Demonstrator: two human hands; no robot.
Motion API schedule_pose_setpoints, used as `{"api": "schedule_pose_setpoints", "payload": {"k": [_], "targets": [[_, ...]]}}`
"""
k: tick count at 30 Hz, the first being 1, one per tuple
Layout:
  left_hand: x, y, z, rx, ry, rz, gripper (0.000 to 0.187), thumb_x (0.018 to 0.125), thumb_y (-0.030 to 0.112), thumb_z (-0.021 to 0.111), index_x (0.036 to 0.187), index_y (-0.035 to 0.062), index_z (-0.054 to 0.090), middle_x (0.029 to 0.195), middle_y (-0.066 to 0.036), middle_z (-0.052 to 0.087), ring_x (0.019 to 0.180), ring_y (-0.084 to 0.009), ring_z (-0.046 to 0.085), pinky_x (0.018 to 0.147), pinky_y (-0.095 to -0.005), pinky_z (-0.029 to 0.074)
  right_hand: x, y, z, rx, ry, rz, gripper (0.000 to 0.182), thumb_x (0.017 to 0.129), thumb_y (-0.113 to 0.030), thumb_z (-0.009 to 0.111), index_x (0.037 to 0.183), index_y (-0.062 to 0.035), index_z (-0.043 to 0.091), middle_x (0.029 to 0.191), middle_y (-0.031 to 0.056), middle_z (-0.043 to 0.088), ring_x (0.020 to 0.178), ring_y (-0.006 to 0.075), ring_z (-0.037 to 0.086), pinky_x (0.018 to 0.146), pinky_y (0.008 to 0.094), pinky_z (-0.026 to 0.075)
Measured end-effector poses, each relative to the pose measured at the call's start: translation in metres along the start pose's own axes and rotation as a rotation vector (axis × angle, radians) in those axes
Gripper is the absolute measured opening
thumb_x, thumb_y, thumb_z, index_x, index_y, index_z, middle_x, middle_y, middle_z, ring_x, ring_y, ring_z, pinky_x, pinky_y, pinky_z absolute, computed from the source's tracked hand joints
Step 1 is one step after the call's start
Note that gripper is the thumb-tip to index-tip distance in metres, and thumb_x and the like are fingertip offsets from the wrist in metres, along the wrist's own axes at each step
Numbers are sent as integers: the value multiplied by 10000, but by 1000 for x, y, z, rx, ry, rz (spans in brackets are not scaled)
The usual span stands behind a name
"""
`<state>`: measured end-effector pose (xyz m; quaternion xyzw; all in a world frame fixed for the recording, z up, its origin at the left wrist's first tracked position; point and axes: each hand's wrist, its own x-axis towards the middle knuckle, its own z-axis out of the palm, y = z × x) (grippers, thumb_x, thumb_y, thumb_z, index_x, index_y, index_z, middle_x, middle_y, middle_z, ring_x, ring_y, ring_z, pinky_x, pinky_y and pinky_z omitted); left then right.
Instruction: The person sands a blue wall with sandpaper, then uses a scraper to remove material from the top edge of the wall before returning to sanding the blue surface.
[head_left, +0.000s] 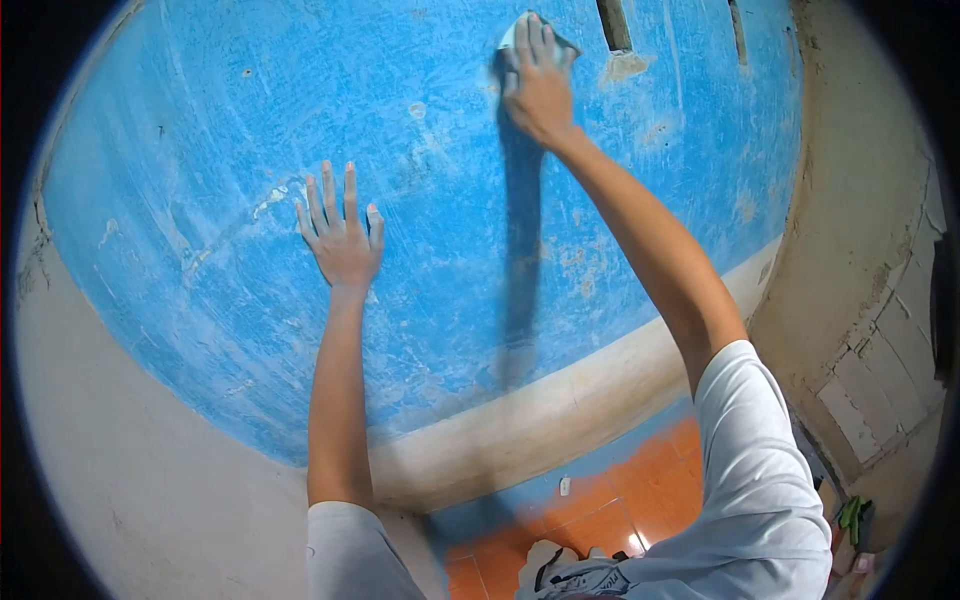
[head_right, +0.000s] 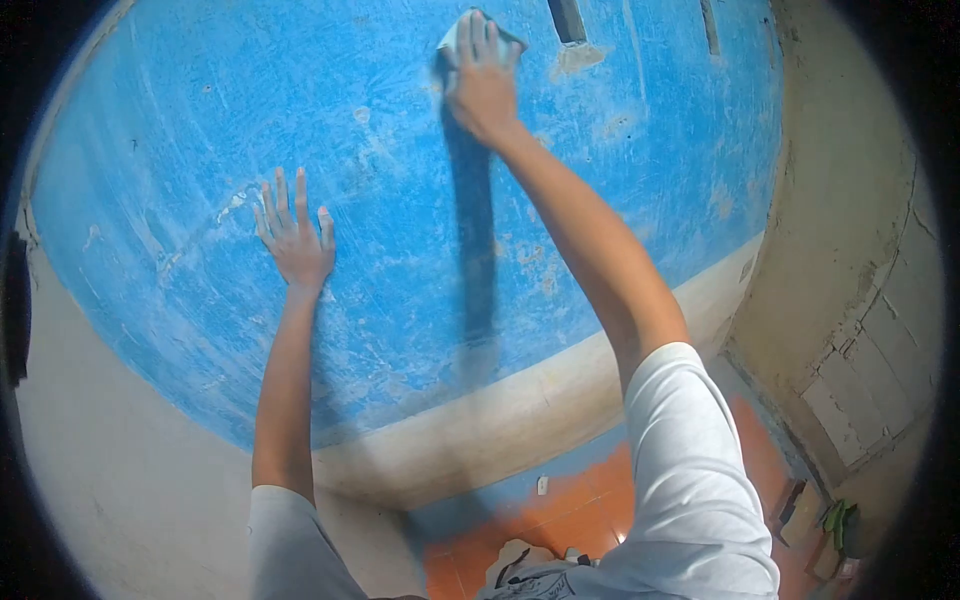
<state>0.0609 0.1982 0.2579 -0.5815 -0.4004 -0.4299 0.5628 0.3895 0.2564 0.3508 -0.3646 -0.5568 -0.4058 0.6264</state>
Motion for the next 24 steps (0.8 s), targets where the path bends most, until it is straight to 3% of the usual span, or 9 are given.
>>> {"api": "schedule_pose_setpoints", "payload": {"k": [3,6,7,10,11,14,18,19,24], "targets": [[-1,-1,-1,5,0,8,598,1046,361,467,1631,287,369,1697,-42,333,1543,-323,336,1248,-579,269,-19,-20,0,184,-93,-210,713,981,-228,623,1596,-22,327,1616,326,330,1490,522,326,1216,584,319],[0,-1,-3,-9,-1,26,588,1069,367,444,1641,271,348,1696,-52,330,1548,-329,320,1251,-578,249,-9,8,-14,56,-143,-127,742,982,-227,624,1610,-15,291,1626,321,316,1493,517,328,1221,585,310],[0,-1,-2,-15,-4,26,583,1080,370,433,1645,264,337,1695,-57,329,1552,-332,311,1253,-578,239,2,12,-9,87,-30,-20,722,1011,-243,587,1625,-24,276,1629,344,293,1492,547,314,1222,612,289],[0,-3,-1,-10,-5,26,583,1080,379,430,1644,261,341,1697,-55,327,1550,-328,315,1252,-572,244,-3,-18,4,-49,-20,88,677,1040,-271,547,1614,-9,301,1619,388,265,1488,580,293,1206,663,270],[-1,-3,-1,-12,-9,24,592,1064,374,451,1638,261,357,1695,-54,333,1546,-327,326,1250,-571,251,-14,-33,3,-28,-77,-7,664,1081,-304,496,1641,-40,258,1622,420,212,1481,626,250,1192,692,268],[-1,-5,-3,-23,-19,26,607,1042,365,487,1630,259,378,1692,-52,344,1540,-327,340,1247,-570,261,-33,-49,11,20,-96,-147,644,1086,-332,468,1584,49,325,1600,428,252,1493,600,253,1177,713,252],[1,-6,-6,-54,-25,36,609,1049,360,496,1634,255,367,1693,-54,340,1545,-331,327,1250,-568,253,11,-32,18,-10,98,218,605,1088,-276,451,1543,107,341,1609,400,268,1508,568,250,1183,715,241],[0,-5,-6,-63,-24,34,613,1044,358,506,1632,255,371,1693,-53,340,1544,-331,328,1250,-567,254,5,-41,20,-108,-52,186,605,1083,-265,457,1526,132,344,1619,378,273,1521,541,245,1205,700,214],[-2,-6,-6,-76,-36,28,622,1037,370,517,1632,258,375,1694,-48,338,1541,-328,333,1253,-564,254,0,-45,7,46,-56,58,622,1079,-260,448,1541,131,304,1635,359,259,1532,523,242,1215,691,207]]}}
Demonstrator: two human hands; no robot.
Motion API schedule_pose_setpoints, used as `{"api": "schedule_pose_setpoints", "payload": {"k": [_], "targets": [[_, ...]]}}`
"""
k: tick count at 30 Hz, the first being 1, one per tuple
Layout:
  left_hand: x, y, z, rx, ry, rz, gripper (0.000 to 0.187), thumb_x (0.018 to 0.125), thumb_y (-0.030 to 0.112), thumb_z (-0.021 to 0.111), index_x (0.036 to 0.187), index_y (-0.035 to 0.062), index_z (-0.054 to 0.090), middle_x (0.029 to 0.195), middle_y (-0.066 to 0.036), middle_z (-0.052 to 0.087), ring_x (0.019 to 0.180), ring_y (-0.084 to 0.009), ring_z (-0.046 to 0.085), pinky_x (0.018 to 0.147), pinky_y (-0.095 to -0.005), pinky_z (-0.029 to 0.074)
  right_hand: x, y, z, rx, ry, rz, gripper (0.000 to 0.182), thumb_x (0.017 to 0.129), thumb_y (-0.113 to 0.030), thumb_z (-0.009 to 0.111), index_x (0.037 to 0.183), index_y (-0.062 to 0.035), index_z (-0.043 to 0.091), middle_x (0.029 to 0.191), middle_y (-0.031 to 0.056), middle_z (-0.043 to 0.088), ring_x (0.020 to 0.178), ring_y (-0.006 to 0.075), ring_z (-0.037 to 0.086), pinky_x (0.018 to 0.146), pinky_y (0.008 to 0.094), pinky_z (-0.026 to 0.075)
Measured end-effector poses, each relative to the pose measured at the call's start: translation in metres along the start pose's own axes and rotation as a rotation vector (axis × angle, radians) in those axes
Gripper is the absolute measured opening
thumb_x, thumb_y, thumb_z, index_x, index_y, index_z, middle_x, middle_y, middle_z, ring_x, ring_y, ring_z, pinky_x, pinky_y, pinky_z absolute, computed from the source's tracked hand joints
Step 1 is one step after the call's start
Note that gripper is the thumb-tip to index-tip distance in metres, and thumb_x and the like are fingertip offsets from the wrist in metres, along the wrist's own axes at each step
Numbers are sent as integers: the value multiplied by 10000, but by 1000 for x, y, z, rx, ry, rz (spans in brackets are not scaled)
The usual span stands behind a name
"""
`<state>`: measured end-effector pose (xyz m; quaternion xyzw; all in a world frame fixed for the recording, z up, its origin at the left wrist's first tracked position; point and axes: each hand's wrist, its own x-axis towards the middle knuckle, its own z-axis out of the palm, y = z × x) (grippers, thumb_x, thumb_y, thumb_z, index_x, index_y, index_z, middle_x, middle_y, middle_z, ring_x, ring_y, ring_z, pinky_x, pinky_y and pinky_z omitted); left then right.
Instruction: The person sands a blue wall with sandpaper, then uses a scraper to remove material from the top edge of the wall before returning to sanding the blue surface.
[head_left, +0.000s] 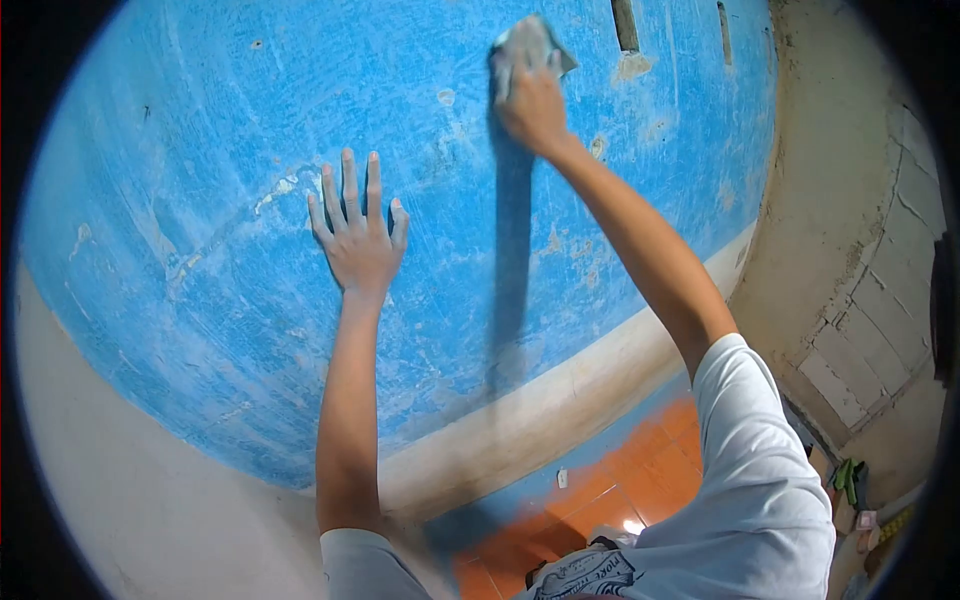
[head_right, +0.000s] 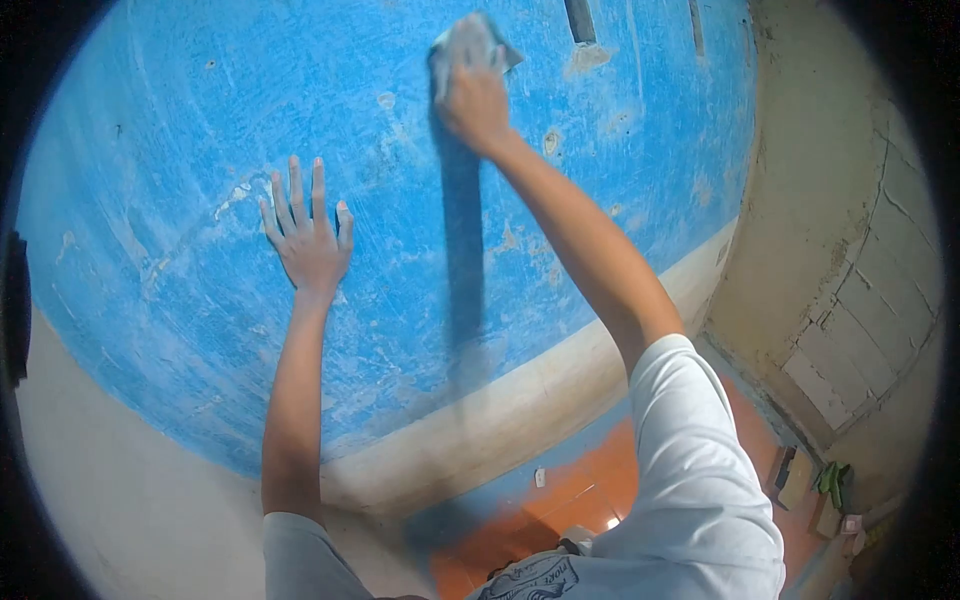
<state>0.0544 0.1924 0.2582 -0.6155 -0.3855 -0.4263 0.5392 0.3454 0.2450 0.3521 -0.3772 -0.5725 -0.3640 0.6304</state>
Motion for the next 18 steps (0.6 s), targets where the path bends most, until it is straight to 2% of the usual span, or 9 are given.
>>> {"api": "schedule_pose_setpoints", "payload": {"k": [4,5,8,9,12,13,16,17,18], "targets": [[-1,-1,0,-8,-3,-4,637,1026,374,533,1633,258,373,1692,-45,343,1540,-325,336,1253,-562,256,-5,-15,13,-143,82,91,620,1082,-266,448,1550,117,312,1639,349,266,1547,490,241,1213,675,233],[0,0,0,-11,-3,-4,640,1024,375,537,1632,257,375,1692,-44,344,1540,-324,336,1253,-561,255,-21,-25,13,-137,36,18,614,1085,-264,433,1555,113,317,1642,344,269,1551,476,245,1217,673,234],[-2,-2,0,-13,-2,9,647,1017,377,544,1630,254,378,1690,-41,348,1540,-322,337,1254,-561,255,-13,2,7,-107,-33,-80,617,1081,-256,438,1553,121,315,1640,359,251,1551,491,228,1216,687,217],[-3,-1,0,-16,-4,11,647,1016,376,544,1630,253,379,1689,-41,349,1539,-321,338,1255,-560,254,0,12,0,-83,-51,5,632,1080,-253,436,1568,119,287,1642,360,244,1548,508,218,1223,693,193],[0,-2,-1,-17,-1,2,644,1014,374,542,1626,250,386,1685,-42,357,1536,-320,344,1256,-560,253,10,-3,21,-94,133,148,622,1075,-252,441,1573,95,303,1642,340,269,1536,511,248,1231,679,193],[-1,-1,-2,-24,-6,0,642,1014,373,542,1625,249,389,1683,-42,361,1535,-321,346,1256,-560,253,-4,-13,20,-65,33,123,628,1074,-260,436,1578,88,297,1642,341,269,1532,519,246,1238,674,190],[-2,-2,-1,-28,3,7,640,1010,368,542,1622,249,394,1681,-44,364,1532,-321,350,1257,-560,252,-9,-7,4,-21,-46,41,624,1068,-248,450,1564,101,302,1637,354,262,1533,520,240,1235,684,185],[-3,-1,-1,-30,1,9,640,1010,367,543,1621,249,395,1681,-43,365,1532,-322,351,1257,-560,252,3,3,-6,-36,-74,95,605,1070,-228,443,1555,108,307,1638,354,258,1537,511,239,1233,693,182],[-2,-1,0,-30,6,7,640,1009,367,543,1621,249,396,1680,-43,365,1531,-322,351,1257,-561,252,8,4,-2,-26,-13,134,595,1072,-224,441,1549,108,316,1637,352,263,1535,509,244,1232,694,183]]}}
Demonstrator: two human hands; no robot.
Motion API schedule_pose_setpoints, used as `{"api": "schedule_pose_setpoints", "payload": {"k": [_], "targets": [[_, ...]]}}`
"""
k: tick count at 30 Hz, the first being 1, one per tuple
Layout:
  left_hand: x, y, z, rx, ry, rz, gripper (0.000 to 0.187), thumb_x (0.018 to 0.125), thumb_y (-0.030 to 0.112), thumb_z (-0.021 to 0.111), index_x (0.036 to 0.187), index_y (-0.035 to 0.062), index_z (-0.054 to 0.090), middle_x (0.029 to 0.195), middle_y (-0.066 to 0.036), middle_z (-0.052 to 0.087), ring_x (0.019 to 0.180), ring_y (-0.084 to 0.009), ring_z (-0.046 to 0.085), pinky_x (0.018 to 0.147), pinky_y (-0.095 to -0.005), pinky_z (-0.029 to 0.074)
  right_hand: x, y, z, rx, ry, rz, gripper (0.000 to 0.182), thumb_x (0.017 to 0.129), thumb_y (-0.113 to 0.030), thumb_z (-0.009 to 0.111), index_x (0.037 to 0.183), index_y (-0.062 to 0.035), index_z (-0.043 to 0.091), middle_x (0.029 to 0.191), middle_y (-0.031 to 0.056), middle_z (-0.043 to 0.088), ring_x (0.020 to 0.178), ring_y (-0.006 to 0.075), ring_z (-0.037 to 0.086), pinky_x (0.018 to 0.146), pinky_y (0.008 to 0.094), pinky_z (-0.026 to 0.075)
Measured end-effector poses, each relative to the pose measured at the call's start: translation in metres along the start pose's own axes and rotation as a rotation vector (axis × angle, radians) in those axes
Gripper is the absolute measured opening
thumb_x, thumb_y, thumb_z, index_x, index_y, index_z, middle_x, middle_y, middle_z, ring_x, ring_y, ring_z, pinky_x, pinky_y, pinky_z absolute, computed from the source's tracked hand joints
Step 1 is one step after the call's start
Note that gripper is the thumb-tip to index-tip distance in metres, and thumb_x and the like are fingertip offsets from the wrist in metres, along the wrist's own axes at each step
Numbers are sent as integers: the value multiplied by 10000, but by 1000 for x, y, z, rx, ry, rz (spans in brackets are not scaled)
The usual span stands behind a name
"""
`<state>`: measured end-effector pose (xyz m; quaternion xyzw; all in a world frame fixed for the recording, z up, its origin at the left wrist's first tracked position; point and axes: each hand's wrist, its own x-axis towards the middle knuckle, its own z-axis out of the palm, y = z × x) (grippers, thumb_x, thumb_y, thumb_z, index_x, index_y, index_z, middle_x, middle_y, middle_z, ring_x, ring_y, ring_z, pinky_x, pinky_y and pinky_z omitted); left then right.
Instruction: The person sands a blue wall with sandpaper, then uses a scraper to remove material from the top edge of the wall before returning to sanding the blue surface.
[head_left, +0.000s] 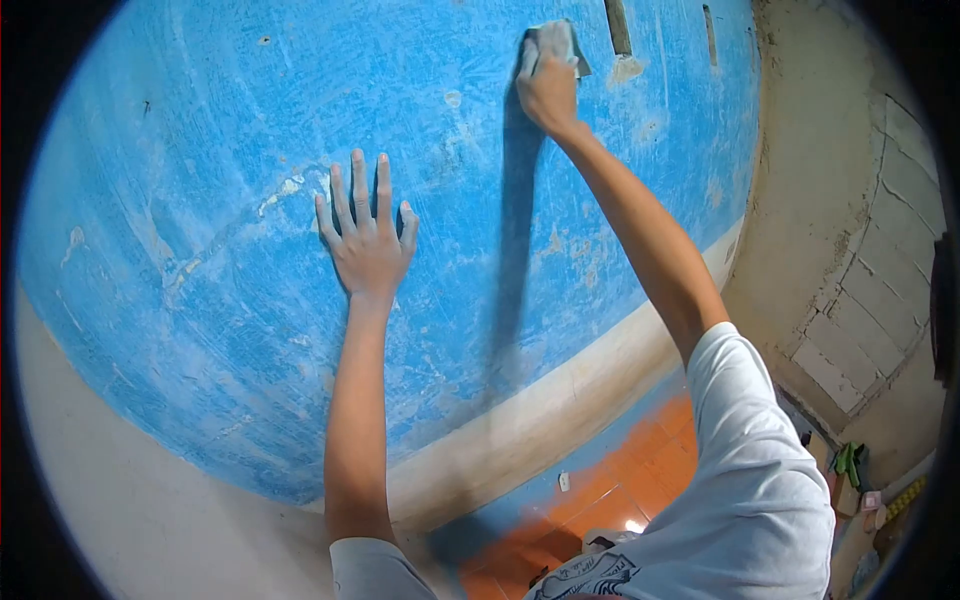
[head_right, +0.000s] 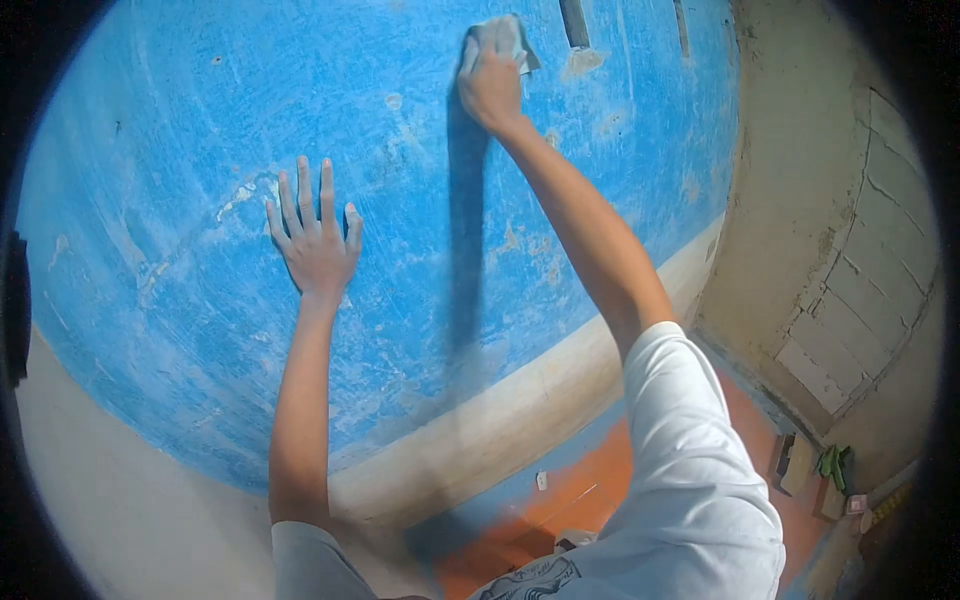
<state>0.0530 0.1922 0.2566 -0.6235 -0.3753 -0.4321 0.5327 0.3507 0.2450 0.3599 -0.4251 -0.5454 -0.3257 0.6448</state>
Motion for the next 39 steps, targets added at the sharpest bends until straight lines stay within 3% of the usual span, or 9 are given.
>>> {"api": "schedule_pose_setpoints", "payload": {"k": [2,6,9,16,20,24,27,34,39], "targets": [[0,-1,0,4,-3,-4,640,1007,365,543,1620,250,397,1680,-44,366,1531,-323,352,1256,-562,253,2,-4,14,33,110,81,576,1074,-216,437,1539,108,335,1635,348,274,1533,506,255,1230,695,185],[2,0,0,5,-5,-5,640,1008,366,541,1621,248,397,1680,-44,368,1533,-325,351,1254,-564,254,-28,-15,6,28,-19,-160,590,1085,-225,431,1550,122,326,1637,355,269,1538,506,242,1234,648,222],[1,0,2,14,0,-3,642,1012,368,536,1624,247,390,1685,-42,360,1538,-324,345,1253,-565,254,6,0,8,49,75,29,589,1080,-221,436,1547,122,335,1637,356,270,1539,499,248,1245,599,236],[0,1,1,2,11,-2,638,1025,373,516,1634,252,368,1695,-35,338,1547,-314,329,1254,-562,252,-23,-3,0,76,24,-225,550,1052,-172,485,1533,81,401,1610,350,328,1518,496,295,1278,482,246],[0,1,1,32,-12,-9,633,1030,382,510,1634,258,366,1694,-32,339,1551,-312,321,1259,-557,244,5,-6,11,50,125,58,562,1055,-171,479,1506,149,381,1603,372,319,1519,499,290,1282,488,238],[2,2,0,27,-13,-12,631,1032,384,506,1634,258,366,1696,-31,336,1552,-311,317,1260,-556,244,-30,-23,5,57,-49,-182,592,1053,-167,443,1508,188,308,1604,411,264,1512,544,258,1259,575,230],[1,0,1,20,-1,-7,627,1032,381,503,1633,258,370,1696,-31,335,1551,-311,318,1259,-555,246,7,-1,0,127,50,-29,584,1047,-157,460,1495,192,322,1575,425,306,1490,556,293,1255,570,251],[0,1,-1,19,-3,-7,627,1032,379,502,1634,263,369,1694,-26,340,1548,-307,326,1262,-549,245,-12,-6,-1,-17,-19,-231,611,1066,-182,456,1528,177,282,1590,424,276,1510,554,256,1255,559,255],[-1,0,-1,23,-25,-9,630,1033,383,499,1637,266,363,1697,-24,333,1549,-301,326,1261,-546,247,-11,-17,7,59,16,-83,605,1078,-189,446,1537,165,272,1583,451,242,1495,578,258,1245,535,294]]}}
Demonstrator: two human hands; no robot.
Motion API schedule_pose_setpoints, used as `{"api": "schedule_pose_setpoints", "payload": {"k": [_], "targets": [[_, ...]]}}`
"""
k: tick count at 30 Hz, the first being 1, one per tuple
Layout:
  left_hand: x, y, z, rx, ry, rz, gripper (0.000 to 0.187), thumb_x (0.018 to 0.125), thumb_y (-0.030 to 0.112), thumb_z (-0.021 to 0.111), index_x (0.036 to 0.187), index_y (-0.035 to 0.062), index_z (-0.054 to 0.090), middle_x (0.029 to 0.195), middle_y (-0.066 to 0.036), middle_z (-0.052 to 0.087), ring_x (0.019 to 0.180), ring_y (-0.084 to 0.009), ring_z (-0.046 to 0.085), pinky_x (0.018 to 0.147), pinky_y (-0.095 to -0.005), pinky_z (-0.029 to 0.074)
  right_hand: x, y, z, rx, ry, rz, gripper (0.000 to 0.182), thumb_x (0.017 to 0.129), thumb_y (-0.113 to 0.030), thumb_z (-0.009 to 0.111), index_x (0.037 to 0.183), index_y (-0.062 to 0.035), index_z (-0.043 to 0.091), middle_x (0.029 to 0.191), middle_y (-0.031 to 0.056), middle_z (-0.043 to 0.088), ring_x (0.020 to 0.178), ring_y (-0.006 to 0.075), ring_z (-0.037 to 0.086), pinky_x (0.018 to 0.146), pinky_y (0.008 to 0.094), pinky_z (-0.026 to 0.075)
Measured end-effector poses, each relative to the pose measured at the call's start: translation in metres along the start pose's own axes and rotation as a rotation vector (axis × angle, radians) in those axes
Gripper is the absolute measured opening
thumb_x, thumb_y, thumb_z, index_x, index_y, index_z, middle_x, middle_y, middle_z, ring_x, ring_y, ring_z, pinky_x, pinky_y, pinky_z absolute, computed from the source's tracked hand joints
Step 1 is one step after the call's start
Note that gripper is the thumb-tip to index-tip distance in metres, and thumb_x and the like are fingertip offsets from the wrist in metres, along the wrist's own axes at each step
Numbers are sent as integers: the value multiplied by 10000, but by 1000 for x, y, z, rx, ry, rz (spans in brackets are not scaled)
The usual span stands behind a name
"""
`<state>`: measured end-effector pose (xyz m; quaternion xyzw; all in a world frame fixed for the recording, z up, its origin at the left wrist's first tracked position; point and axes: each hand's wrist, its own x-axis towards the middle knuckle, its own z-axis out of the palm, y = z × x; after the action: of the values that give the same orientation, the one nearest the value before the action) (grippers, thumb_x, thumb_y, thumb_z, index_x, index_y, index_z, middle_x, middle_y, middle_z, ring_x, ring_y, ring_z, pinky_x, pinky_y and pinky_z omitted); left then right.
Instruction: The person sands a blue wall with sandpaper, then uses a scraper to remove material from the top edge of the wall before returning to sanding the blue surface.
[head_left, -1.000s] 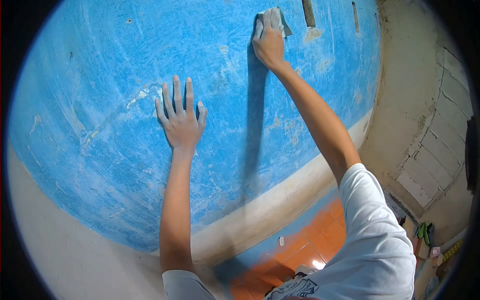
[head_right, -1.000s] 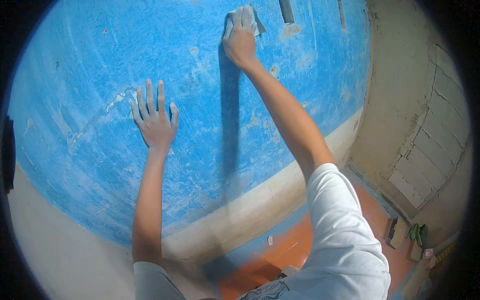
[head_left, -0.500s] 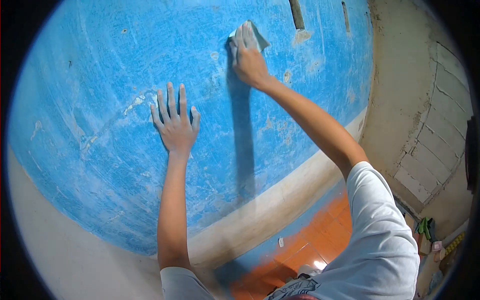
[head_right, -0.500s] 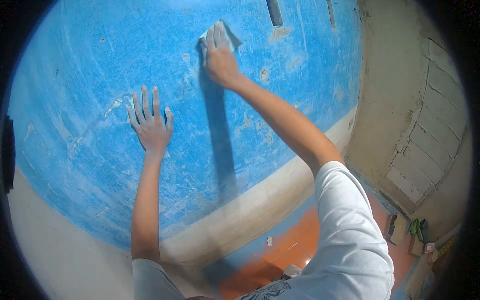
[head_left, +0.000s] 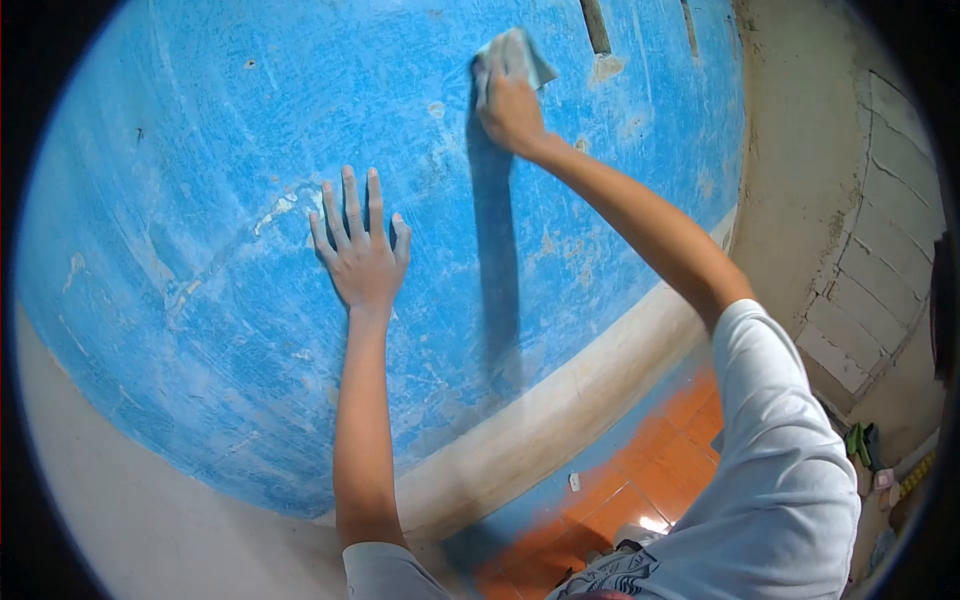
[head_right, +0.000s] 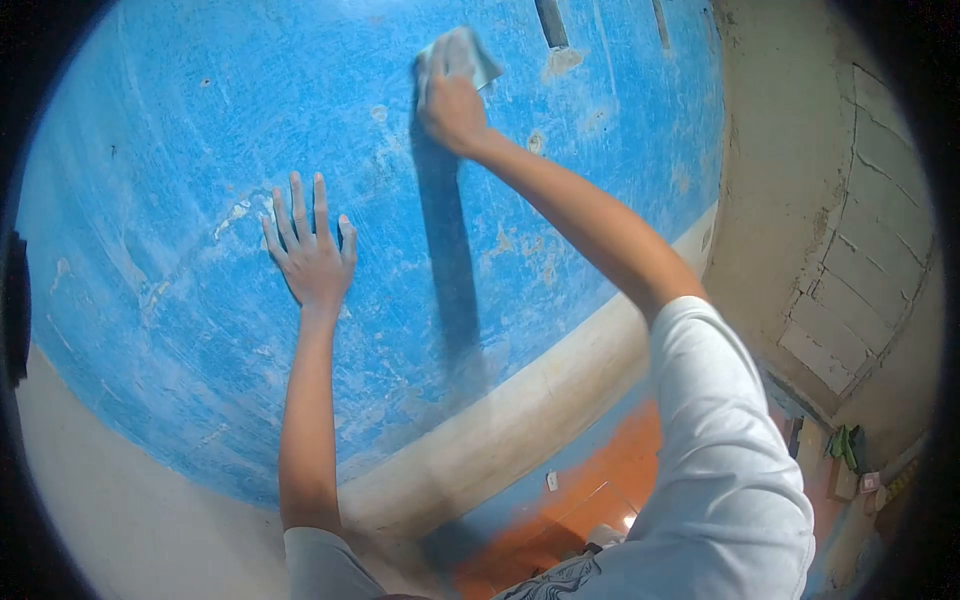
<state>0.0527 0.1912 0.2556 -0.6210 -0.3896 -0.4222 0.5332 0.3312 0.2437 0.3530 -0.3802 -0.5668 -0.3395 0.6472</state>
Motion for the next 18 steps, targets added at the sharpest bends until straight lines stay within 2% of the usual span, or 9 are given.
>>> {"api": "schedule_pose_setpoints", "payload": {"k": [1,3,6,9,10,13,14,17,18], "targets": [[0,0,-1,6,-8,-2,630,1034,385,498,1637,266,362,1698,-24,331,1550,-300,324,1261,-546,247,-13,-4,-5,-39,-88,-103,590,1079,-184,441,1524,170,286,1576,454,254,1488,584,263,1228,551,316],[2,0,1,3,14,-3,631,1033,392,499,1636,267,363,1699,-23,330,1551,-300,322,1261,-546,247,-9,13,-14,-56,-124,-231,582,1079,-191,443,1511,173,306,1569,458,264,1487,591,259,1219,563,324],[1,-1,1,-3,12,1,641,1026,389,518,1636,267,363,1697,-22,335,1549,-302,326,1260,-546,249,19,33,-15,-2,-7,-50,584,1075,-197,453,1508,171,319,1576,442,278,1498,569,266,1231,566,301],[0,0,-2,-9,0,-4,654,1017,379,541,1636,266,362,1696,-22,337,1548,-304,330,1260,-547,249,-6,12,8,-212,-85,-153,575,1074,-203,458,1510,152,336,1590,407,298,1511,524,282,1240,555,287],[1,1,-2,-13,5,-7,659,1014,375,548,1636,265,361,1697,-22,336,1547,-304,331,1260,-547,249,-18,-8,-2,-5,-62,-122,562,1070,-198,460,1496,154,353,1577,410,313,1495,531,301,1235,565,287],[1,0,1,-31,29,2,663,1012,371,553,1637,265,359,1696,-21,336,1546,-304,332,1260,-546,250,1,18,-18,-12,-69,-138,544,1080,-199,466,1496,142,381,1573,405,321,1472,564,302,1220,537,328],[1,0,1,-3,19,1,661,1013,381,545,1637,266,359,1697,-21,334,1545,-302,334,1261,-545,249,13,23,-17,8,-1,-37,555,1075,-193,478,1512,132,368,1586,404,299,1473,564,305,1222,545,325],[1,0,0,-14,8,-4,664,1012,387,548,1637,265,359,1696,-19,336,1544,-302,334,1262,-545,249,4,7,0,-111,64,-2,557,1071,-186,489,1524,113,364,1588,393,311,1474,529,339,1216,526,343],[0,0,-1,-4,1,-4,663,1014,392,546,1636,264,360,1696,-19,336,1544,-302,334,1262,-545,249,-10,5,4,-152,0,-117,559,1072,-181,477,1522,128,353,1596,376,316,1486,522,325,1230,521,323]]}}
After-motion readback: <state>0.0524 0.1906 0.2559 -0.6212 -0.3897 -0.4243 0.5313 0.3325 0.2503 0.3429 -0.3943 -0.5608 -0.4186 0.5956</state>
